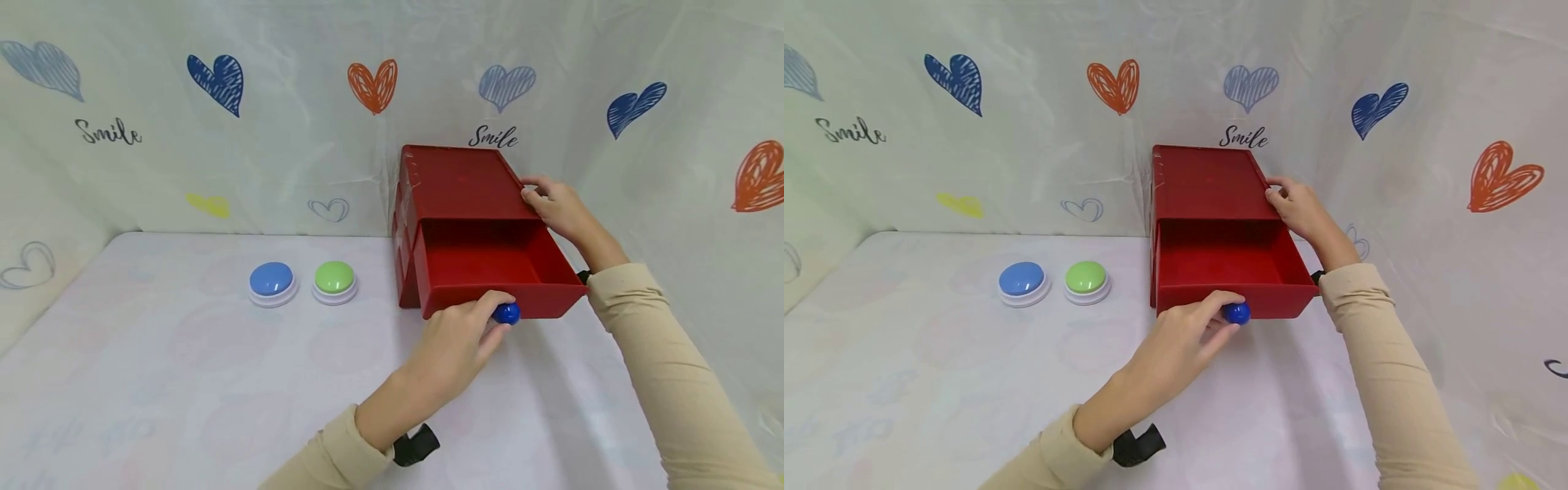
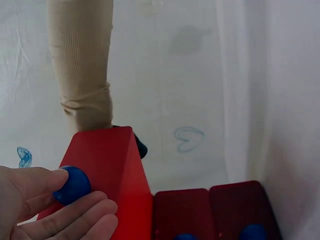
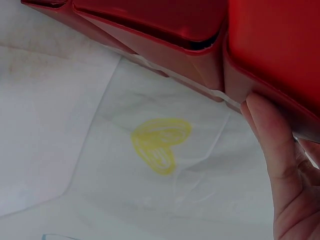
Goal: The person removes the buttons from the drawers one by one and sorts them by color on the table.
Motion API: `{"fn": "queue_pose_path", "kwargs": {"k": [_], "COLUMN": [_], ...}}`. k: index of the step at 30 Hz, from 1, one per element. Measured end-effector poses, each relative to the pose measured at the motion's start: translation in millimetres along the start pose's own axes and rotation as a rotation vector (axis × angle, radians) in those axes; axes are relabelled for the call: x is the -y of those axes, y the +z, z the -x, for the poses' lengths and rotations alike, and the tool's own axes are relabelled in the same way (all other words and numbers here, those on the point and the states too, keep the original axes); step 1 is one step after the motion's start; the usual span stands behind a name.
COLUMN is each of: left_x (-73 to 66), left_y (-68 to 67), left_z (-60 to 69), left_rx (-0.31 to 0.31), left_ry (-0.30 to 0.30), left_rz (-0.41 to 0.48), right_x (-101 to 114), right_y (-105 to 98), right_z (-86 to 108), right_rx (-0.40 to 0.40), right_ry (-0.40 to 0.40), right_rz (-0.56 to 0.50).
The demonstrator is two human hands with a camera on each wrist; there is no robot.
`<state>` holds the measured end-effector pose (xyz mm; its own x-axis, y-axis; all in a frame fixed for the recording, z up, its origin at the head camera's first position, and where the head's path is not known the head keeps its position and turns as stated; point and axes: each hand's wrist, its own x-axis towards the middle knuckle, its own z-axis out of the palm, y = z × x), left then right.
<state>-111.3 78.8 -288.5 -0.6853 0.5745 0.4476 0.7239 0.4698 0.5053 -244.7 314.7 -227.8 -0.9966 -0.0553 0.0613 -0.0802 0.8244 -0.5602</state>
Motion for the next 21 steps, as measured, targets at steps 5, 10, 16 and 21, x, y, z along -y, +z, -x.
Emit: {"fn": "queue_pose_path", "kwargs": {"k": [5, 10, 16, 21], "left_x": [3.8, 4.7, 5.1, 4.1], "left_y": [-1.8, -3.5, -4.4, -4.0], "left_z": [-5.8, -10.9, -14.1, -15.2], "left_rx": [-0.001, 0.018, 0.034, 0.041], "left_ry": [-0.016, -0.028, -0.036, -0.036], "left_rz": [-0.013, -0.015, 0.005, 0.003], "right_x": [-0.1, -0.4, -0.4, -0.6], "right_y": [0.6, -0.1, 0.2, 0.8], "right_z": [2.3, 2.6, 2.7, 2.3], "right_rx": [-0.008, -0.015, -0.014, -0.010], "right_ry": [0.015, 0.010, 0.008, 0.008], "right_rz": [-0.002, 0.005, -0.004, -0.005]}}
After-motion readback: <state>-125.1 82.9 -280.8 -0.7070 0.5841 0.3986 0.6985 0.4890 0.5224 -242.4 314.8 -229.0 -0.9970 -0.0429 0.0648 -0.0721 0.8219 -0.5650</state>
